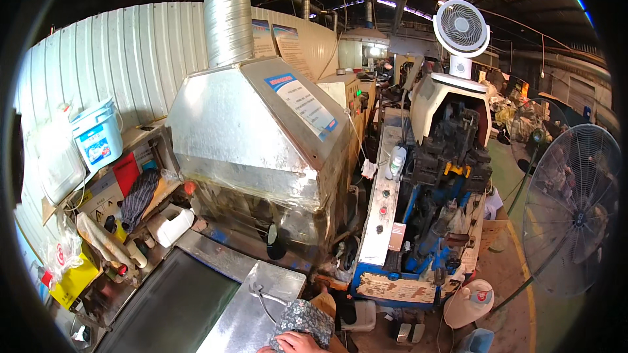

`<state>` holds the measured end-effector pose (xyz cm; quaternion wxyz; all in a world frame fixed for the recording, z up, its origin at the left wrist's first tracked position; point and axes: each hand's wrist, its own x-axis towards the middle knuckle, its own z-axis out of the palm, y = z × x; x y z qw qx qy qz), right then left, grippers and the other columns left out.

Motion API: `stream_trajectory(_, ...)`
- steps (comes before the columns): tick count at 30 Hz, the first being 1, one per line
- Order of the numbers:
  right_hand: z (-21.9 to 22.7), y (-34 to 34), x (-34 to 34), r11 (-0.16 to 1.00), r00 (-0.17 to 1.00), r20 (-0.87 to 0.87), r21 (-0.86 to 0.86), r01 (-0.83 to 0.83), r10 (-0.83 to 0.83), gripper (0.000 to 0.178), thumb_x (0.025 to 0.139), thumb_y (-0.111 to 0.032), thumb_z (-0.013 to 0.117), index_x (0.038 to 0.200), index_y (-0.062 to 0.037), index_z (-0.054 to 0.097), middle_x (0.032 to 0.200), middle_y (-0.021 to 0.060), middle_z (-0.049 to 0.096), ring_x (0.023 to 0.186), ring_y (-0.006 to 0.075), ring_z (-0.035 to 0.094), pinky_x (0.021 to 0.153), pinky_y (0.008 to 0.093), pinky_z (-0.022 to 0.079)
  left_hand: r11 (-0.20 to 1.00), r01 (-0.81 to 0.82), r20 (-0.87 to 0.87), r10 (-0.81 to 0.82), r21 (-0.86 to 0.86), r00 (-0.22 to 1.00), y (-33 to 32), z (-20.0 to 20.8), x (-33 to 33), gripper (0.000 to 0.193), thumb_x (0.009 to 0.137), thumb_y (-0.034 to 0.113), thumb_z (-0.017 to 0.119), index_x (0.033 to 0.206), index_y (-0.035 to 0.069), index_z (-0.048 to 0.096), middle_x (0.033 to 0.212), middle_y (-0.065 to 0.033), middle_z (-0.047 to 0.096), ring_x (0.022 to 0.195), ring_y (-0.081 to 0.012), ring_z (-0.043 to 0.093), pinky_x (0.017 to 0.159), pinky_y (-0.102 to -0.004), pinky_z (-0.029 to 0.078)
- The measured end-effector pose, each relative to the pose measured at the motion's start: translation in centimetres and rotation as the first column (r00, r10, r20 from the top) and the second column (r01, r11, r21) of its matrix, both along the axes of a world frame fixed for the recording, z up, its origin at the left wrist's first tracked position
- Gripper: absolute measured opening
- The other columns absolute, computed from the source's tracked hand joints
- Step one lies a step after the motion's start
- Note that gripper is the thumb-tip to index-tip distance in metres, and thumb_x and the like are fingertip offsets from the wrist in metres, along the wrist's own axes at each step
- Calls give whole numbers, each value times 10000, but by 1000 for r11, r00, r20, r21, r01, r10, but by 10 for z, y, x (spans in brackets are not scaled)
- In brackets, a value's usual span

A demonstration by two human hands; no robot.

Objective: The recorder is seen working in a shoe factory, specifically focusing on applying glue or a finish to the soles and then placing them into a heating or drying machine.

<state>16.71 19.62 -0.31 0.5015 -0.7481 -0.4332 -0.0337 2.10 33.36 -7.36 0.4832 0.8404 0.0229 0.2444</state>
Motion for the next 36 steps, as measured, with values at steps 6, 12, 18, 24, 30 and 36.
stream_trajectory(6,-2,3,1,999,999,10,4,-33,33,152,844,-137,647,955,-42,691,961,137,679,860,328,649,749,402,527,995,-34,-51,39,92,998,3,2,-1,531,692,189,723,1175,32,568,1178,-229,546,1100,-405,526,970,-450,424)
stream_trajectory(12,-8,4,2,1000,1000,-2,31,0,0,135,857,-143,643,937,-46,691,925,152,673,845,343,646,738,407,526,997,-37,-84,43,75,996,0,17,0,523,709,204,727,1179,33,572,1194,-231,545,1112,-410,525,980,-452,420)
stream_trajectory(18,-13,6,3,999,1000,-8,52,-10,11,131,861,-134,648,940,-37,687,915,166,668,809,357,644,705,412,525,996,12,-117,-2,87,993,2,23,-2,569,710,196,737,1220,33,543,1227,-238,533,1142,-417,517,993,-457,415)
stream_trajectory(24,-5,5,1,998,999,-39,65,-15,18,133,862,-118,648,950,-25,686,913,168,670,788,364,646,701,417,526,997,33,-126,-24,64,992,6,8,-4,609,721,201,746,1255,31,507,1263,-250,497,1169,-424,490,1010,-453,401)
stream_trajectory(30,-1,4,3,999,999,-25,34,-37,38,149,875,-131,632,956,-17,683,929,166,671,831,352,648,722,412,526,997,20,-147,-8,80,989,5,10,-3,608,730,189,734,1264,20,496,1275,-249,485,1169,-422,489,1012,-456,398)
stream_trajectory(36,-5,0,3,999,997,-70,1,-36,36,161,880,-152,635,994,-52,691,961,174,672,867,349,649,744,410,526,997,36,-145,-27,62,989,6,1,-5,605,753,198,726,1280,20,490,1299,-253,476,1191,-420,483,1015,-455,399)
